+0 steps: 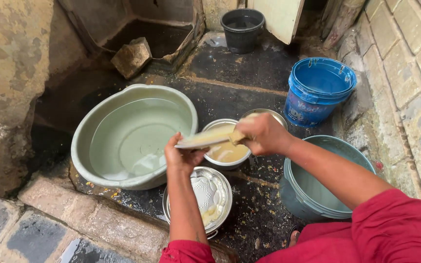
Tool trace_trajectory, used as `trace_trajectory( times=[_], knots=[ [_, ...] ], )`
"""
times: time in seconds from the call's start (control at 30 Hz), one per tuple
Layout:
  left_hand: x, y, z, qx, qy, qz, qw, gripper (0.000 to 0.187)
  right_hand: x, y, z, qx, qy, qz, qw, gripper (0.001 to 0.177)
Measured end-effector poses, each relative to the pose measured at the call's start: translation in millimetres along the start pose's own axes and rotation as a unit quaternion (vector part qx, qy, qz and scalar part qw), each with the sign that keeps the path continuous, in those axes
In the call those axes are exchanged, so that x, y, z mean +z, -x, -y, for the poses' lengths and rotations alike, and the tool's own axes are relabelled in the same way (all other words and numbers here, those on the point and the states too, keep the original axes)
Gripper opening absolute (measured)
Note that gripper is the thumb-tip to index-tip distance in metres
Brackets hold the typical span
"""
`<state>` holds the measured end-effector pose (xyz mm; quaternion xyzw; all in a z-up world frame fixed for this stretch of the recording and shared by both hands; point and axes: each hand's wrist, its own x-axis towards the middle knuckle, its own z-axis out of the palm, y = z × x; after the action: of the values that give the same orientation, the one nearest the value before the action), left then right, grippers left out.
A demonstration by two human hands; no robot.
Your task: Wash several dishes and utensils by hand using a sponge and soap.
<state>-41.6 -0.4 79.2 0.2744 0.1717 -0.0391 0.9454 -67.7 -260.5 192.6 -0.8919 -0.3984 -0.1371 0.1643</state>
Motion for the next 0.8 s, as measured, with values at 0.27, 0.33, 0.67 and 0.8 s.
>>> trace_trajectory(
  times=[0.27,0.33,0.67,0.8],
  knots=[
    [-8,-1,52,0.084,-0.261,0.125,0.953,0.059,-35,-1,-50,0.15,-0.122,-0.226,0.955,0.034],
    [3,11,62,0.156,-0.29,0.24,0.913,0.046,-30,-1,-52,0.219,-0.125,-0.261,0.932,0.039],
    [45,51,82,0.101,-0.091,0.238,0.962,0.046,41,5,15,-0.058,0.131,-0.077,0.987,0.084],
    [26,41,75,0.169,-0.061,0.288,0.941,0.054,23,9,-27,0.138,0.039,-0.032,0.989,0.094]
  ],
)
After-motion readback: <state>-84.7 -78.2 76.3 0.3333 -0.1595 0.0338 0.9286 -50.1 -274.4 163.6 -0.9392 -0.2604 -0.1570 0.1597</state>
